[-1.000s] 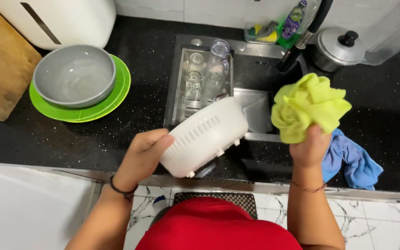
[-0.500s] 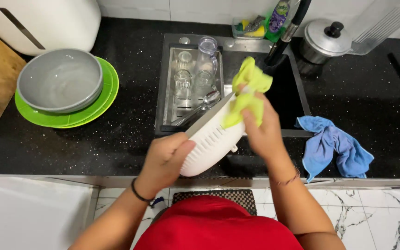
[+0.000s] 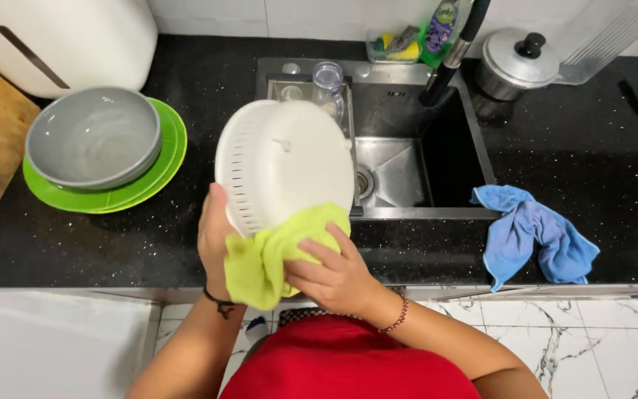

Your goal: Drying washed dishes (plates, bowls, spoons) with a yellow cloth and arranging them.

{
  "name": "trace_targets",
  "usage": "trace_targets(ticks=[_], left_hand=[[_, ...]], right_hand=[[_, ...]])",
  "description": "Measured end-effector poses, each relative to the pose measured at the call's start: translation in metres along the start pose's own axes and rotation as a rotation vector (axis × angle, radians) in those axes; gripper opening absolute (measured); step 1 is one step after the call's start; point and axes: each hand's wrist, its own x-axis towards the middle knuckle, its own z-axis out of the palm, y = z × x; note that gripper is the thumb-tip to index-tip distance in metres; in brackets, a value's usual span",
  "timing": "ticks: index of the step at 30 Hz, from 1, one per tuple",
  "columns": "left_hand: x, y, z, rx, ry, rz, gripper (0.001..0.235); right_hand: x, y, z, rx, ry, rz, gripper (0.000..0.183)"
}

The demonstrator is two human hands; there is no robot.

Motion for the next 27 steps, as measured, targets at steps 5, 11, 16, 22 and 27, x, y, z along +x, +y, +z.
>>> trace_targets(ticks=[5,11,16,22,27], left_hand=[[0.002,-0.004,-0.009,0.389,0.124,0.217,0.056],[0.017,0.0,-0.019,0.252,0.041,0.257,0.049],[0.019,0.0,-0.032,0.113,-0.026,0.106,0.042],[0.015,-0.034,-0.047,0.438,-0.049,-0.014,0.032],[0.009,-0.024,-0.012,0.631,-0.005,0.158,0.039]], right_hand=[[-0.021,0.022,0.023,0.079,0.106,0.091,0.026],[0.005,0.051,0.004,0.253,0.129,0.563,0.039],[-0.003,0.082,-0.014,0.343,0.181,0.987,0.041],[-0.033,0.129,-0.027,1.21,0.226,1.114,0.044],[0.036,0.071,-0.044,0.591,-0.065,0.844,0.049]])
